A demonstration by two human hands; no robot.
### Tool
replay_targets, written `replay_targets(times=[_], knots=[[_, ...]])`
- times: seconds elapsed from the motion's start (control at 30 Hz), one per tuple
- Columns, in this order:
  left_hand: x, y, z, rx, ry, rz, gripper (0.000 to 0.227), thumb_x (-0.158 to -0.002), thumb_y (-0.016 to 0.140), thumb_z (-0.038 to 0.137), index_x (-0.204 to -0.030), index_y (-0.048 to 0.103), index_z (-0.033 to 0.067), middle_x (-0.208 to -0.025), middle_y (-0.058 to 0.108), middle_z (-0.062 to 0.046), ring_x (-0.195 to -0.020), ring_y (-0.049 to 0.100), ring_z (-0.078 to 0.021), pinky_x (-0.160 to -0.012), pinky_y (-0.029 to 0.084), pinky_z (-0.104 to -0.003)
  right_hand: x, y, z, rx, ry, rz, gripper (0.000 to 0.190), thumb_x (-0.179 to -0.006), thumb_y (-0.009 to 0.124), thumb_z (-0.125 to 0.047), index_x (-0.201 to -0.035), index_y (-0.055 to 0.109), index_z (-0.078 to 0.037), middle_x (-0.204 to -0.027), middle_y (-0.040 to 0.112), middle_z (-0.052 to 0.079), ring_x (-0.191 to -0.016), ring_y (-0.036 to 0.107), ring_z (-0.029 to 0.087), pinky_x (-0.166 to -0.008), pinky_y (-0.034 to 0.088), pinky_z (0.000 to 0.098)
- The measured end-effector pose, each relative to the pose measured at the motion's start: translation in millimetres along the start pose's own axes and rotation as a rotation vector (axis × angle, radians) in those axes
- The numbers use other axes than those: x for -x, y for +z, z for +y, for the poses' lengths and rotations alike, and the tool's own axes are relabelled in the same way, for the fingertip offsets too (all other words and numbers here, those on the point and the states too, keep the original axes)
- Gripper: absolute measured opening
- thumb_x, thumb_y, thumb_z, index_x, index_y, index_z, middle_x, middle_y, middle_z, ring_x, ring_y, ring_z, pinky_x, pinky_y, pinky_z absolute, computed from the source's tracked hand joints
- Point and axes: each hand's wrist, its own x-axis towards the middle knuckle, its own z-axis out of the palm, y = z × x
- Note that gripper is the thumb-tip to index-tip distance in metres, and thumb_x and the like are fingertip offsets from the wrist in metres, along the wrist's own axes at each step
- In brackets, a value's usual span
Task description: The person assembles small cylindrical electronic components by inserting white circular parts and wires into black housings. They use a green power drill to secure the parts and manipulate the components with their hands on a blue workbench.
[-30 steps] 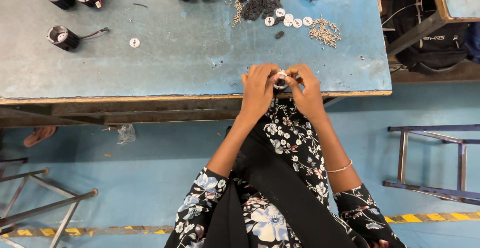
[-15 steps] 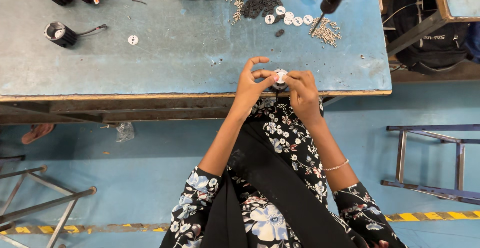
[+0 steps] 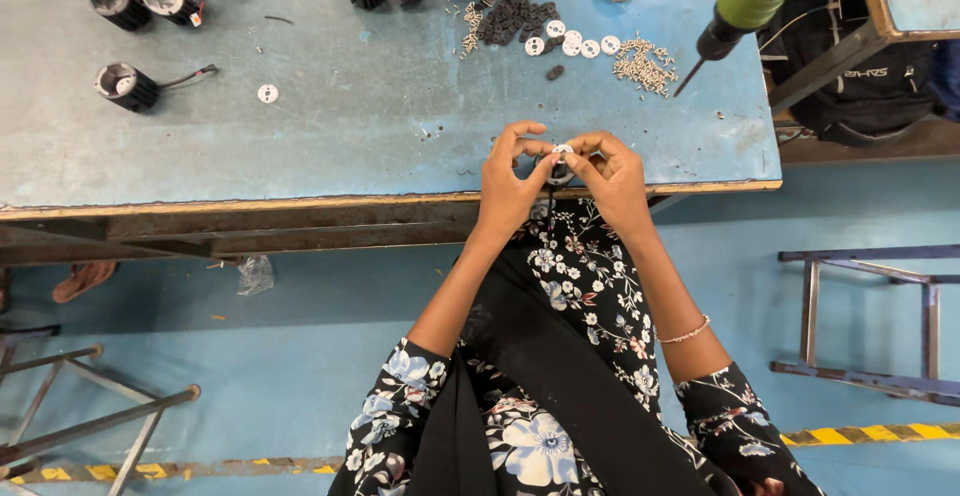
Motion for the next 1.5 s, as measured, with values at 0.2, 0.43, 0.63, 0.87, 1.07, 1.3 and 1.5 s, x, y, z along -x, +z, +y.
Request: replay_targets(times=[0.2,0.43,0.63,0.87,1.07,1.3,1.5], knots=[[-3,-8,1,0.003,-0.111,-0.089,0.020,-0.087,0.079,0.019,-0.105,0.080,0.0104,-0.094,0.077,-0.003,-0.098,0.062,-0.0165,-0.094,0.047,-0.032,1,4,1,-0.007,-0.043,0.013,0.014,-0.103,0.066,-0.007,-0.113,0.064,0.003,-0.106,0.066,0.003,-0.092,0.062,0.008,-0.082,0.053,0.0229],[-3,-4,-1,0.012,-0.146,-0.038,0.018,-0.087,0.080,0.019,-0.102,0.081,0.0090,-0.087,0.074,-0.004,-0.089,0.062,-0.0148,-0.084,0.051,-0.030,4,6,-16,0.170,-0.038,-0.002,0.028,-0.097,0.072,-0.010,-0.121,0.063,0.001,-0.114,0.061,0.007,-0.106,0.059,0.014,-0.089,0.053,0.0287],[-5,0,-16,0.060,-0.118,-0.037,0.017,-0.087,0.080,0.016,-0.102,0.080,0.0069,-0.090,0.072,-0.005,-0.089,0.063,-0.0149,-0.083,0.050,-0.029,12,13,-28,0.590,-0.158,-0.054,0.068,-0.078,0.084,-0.014,-0.139,0.056,-0.006,-0.130,0.059,0.015,-0.121,0.057,0.034,-0.101,0.048,0.0406],[-28,8,-30,0.093,-0.133,0.002,0.019,-0.088,0.080,0.014,-0.104,0.080,0.0062,-0.095,0.071,-0.005,-0.091,0.062,-0.0151,-0.082,0.048,-0.029,-29,-7,-22,0.656,-0.303,-0.089,0.067,-0.078,0.085,-0.014,-0.139,0.059,-0.007,-0.133,0.060,0.017,-0.122,0.055,0.036,-0.104,0.045,0.0446],[-33,11,-23,0.043,-0.040,0.032,0.020,-0.087,0.081,0.015,-0.104,0.081,0.0058,-0.091,0.073,-0.005,-0.089,0.063,-0.0139,-0.083,0.050,-0.028,-36,-8,-20,0.412,-0.155,0.023,0.024,-0.094,0.073,-0.013,-0.117,0.076,-0.007,-0.105,0.073,0.008,-0.096,0.063,0.017,-0.084,0.051,0.0297],[-38,7,-26,0.115,-0.092,-0.023,0.019,-0.087,0.080,0.016,-0.104,0.081,0.0067,-0.091,0.076,-0.004,-0.089,0.066,-0.0115,-0.084,0.050,-0.027,-44,-16,-3,0.300,-0.095,0.001,0.017,-0.095,0.073,-0.011,-0.109,0.078,-0.004,-0.097,0.073,0.006,-0.088,0.063,0.012,-0.080,0.051,0.0271],[-36,10,-29,0.133,-0.148,0.003,0.020,-0.085,0.082,0.018,-0.101,0.081,0.0056,-0.090,0.073,-0.005,-0.087,0.067,-0.0119,-0.084,0.050,-0.027,-95,-73,-1,0.428,-0.123,0.034,0.020,-0.097,0.068,-0.013,-0.113,0.074,-0.003,-0.108,0.073,0.007,-0.095,0.068,0.013,-0.087,0.057,0.0300]])
